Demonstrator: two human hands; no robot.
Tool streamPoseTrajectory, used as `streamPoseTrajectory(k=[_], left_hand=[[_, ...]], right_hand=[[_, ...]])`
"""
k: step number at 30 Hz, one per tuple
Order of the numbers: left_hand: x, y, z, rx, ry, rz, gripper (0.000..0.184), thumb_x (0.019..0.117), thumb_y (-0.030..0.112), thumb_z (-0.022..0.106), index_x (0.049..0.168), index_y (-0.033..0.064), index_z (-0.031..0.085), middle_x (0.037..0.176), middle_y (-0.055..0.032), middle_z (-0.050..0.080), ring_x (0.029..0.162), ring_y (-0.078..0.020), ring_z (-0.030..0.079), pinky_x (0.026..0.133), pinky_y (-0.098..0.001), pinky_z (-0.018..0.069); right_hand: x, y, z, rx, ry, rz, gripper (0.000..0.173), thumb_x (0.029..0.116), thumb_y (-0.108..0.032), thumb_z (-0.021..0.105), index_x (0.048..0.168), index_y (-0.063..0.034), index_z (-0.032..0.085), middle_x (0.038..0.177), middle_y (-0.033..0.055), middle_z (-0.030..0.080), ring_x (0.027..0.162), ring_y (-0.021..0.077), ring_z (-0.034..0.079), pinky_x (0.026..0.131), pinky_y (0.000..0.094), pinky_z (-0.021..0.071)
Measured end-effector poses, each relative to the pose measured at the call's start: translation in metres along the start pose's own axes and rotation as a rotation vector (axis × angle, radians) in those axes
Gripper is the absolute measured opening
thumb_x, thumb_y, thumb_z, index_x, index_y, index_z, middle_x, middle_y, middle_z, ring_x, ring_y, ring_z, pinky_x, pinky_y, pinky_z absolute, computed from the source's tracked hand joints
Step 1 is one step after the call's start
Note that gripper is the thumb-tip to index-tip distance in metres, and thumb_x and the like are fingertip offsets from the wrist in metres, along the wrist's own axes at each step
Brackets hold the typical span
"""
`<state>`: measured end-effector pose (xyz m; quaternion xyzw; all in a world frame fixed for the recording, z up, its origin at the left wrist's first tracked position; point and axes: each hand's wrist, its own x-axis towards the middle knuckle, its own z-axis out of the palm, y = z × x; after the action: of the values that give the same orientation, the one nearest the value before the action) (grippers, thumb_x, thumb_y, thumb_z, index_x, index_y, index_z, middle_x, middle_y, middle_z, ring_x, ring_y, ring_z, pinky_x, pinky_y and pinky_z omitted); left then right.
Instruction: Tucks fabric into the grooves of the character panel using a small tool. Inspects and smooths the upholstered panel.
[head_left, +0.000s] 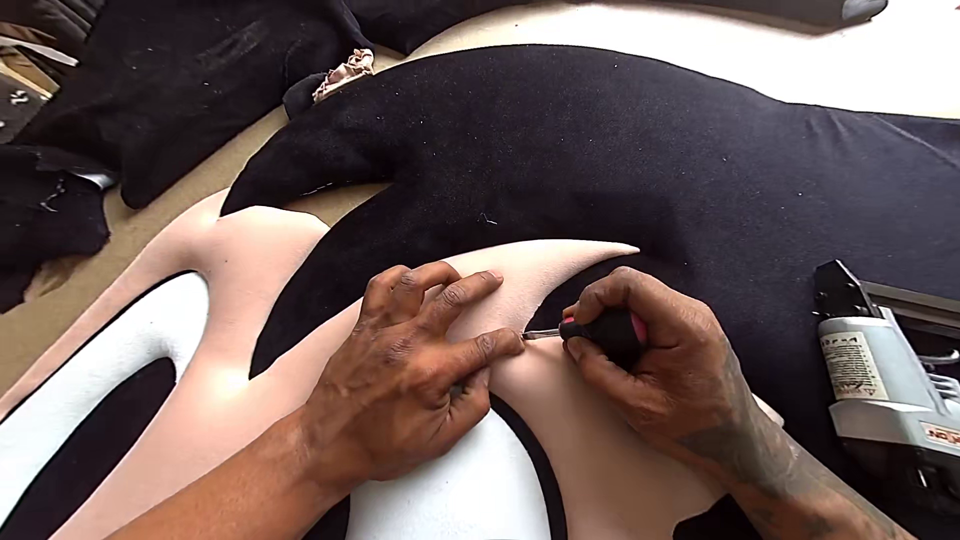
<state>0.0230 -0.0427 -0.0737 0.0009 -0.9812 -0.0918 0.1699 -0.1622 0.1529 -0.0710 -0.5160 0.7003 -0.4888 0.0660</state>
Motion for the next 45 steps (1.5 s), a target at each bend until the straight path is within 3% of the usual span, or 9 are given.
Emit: streamPoseTrajectory(k=[12, 17, 21, 25, 28, 30, 33, 38, 45], left_hand=[[-0.002, 0.0, 0.002, -0.005, 0.007, -0.007, 0.033, 0.0974, 0.038, 0.051, 0.116, 0.0453, 0.076, 0.151, 0.0017, 0.055, 0.141, -0.0261, 0.044, 0.111, -0.0517, 0.0329], [-0.004, 0.0, 0.002, -0.03, 0.031, 0.001, 0.032, 0.0972, 0.036, 0.052, 0.117, 0.0439, 0.076, 0.149, 0.0004, 0.057, 0.141, -0.0256, 0.045, 0.113, -0.0522, 0.0331], [-0.004, 0.001, 0.0, -0.015, 0.071, -0.006, 0.028, 0.0963, 0.036, 0.053, 0.113, 0.0354, 0.076, 0.146, -0.0015, 0.058, 0.14, -0.0248, 0.047, 0.113, -0.05, 0.0359], [-0.002, 0.003, 0.0, -0.006, 0.047, -0.019, 0.031, 0.0964, 0.039, 0.052, 0.114, 0.0382, 0.077, 0.148, -0.0015, 0.057, 0.14, -0.0257, 0.046, 0.114, -0.0515, 0.0343], [-0.001, 0.003, 0.0, -0.001, 0.026, -0.019, 0.032, 0.0972, 0.042, 0.05, 0.116, 0.0423, 0.076, 0.15, 0.0005, 0.056, 0.143, -0.0257, 0.044, 0.115, -0.0534, 0.032], [-0.001, 0.002, 0.001, -0.001, 0.026, -0.018, 0.032, 0.0978, 0.044, 0.049, 0.117, 0.0427, 0.076, 0.15, 0.0009, 0.056, 0.143, -0.0259, 0.044, 0.115, -0.0545, 0.0322], [-0.002, 0.001, 0.002, 0.009, 0.007, -0.011, 0.036, 0.0987, 0.046, 0.045, 0.119, 0.0424, 0.075, 0.15, 0.0007, 0.056, 0.142, -0.027, 0.045, 0.113, -0.0546, 0.0331], [-0.002, 0.001, -0.001, -0.023, -0.003, -0.009, 0.038, 0.0979, 0.044, 0.045, 0.119, 0.0385, 0.076, 0.149, -0.0041, 0.057, 0.14, -0.031, 0.046, 0.109, -0.0548, 0.0345], [-0.001, 0.001, -0.001, -0.003, -0.011, -0.017, 0.038, 0.0987, 0.045, 0.044, 0.122, 0.0421, 0.075, 0.149, -0.0011, 0.057, 0.139, -0.0289, 0.047, 0.107, -0.0523, 0.0355]], right_hand=[[0.002, -0.013, 0.003, -0.229, -0.003, -0.115, 0.009, 0.0841, -0.017, 0.067, 0.093, -0.0176, 0.069, 0.082, -0.0089, 0.057, 0.064, -0.0031, 0.051, 0.048, 0.014, 0.0402], [-0.004, -0.025, 0.009, -0.394, 0.003, -0.163, 0.006, 0.089, -0.021, 0.063, 0.091, -0.0186, 0.068, 0.08, -0.0065, 0.054, 0.063, 0.0013, 0.05, 0.047, 0.0179, 0.0356], [-0.005, -0.034, 0.016, -0.504, -0.004, -0.183, 0.008, 0.0909, -0.023, 0.062, 0.092, -0.0173, 0.068, 0.08, -0.0029, 0.055, 0.059, 0.0052, 0.051, 0.044, 0.0203, 0.035], [-0.007, -0.039, 0.019, -0.568, -0.016, -0.209, 0.01, 0.0923, -0.022, 0.061, 0.092, -0.0159, 0.069, 0.08, -0.0008, 0.056, 0.058, 0.0072, 0.051, 0.042, 0.0216, 0.0334], [-0.006, -0.037, 0.011, -0.525, -0.061, -0.189, 0.01, 0.0931, -0.024, 0.06, 0.097, -0.019, 0.068, 0.086, -0.0037, 0.06, 0.063, 0.0046, 0.055, 0.046, 0.0213, 0.0388], [-0.005, -0.032, -0.003, -0.358, -0.097, -0.137, 0.013, 0.0944, -0.025, 0.062, 0.105, -0.0208, 0.068, 0.096, -0.0067, 0.066, 0.075, 0.002, 0.061, 0.056, 0.0208, 0.0489], [-0.002, -0.021, -0.017, 0.055, -0.101, -0.046, 0.016, 0.0922, -0.019, 0.072, 0.107, -0.0186, 0.067, 0.106, -0.0012, 0.07, 0.085, 0.0155, 0.072, 0.064, 0.0325, 0.0651], [0.003, -0.011, -0.012, 0.23, -0.12, -0.017, 0.028, 0.0881, -0.004, 0.075, 0.112, -0.0105, 0.061, 0.11, 0.0044, 0.068, 0.091, 0.0188, 0.071, 0.074, 0.0324, 0.0658], [0.004, -0.007, -0.014, 0.104, -0.149, 0.022, 0.024, 0.0843, -0.005, 0.073, 0.104, -0.0124, 0.061, 0.105, 0.0011, 0.068, 0.086, 0.0144, 0.07, 0.068, 0.028, 0.0636]])
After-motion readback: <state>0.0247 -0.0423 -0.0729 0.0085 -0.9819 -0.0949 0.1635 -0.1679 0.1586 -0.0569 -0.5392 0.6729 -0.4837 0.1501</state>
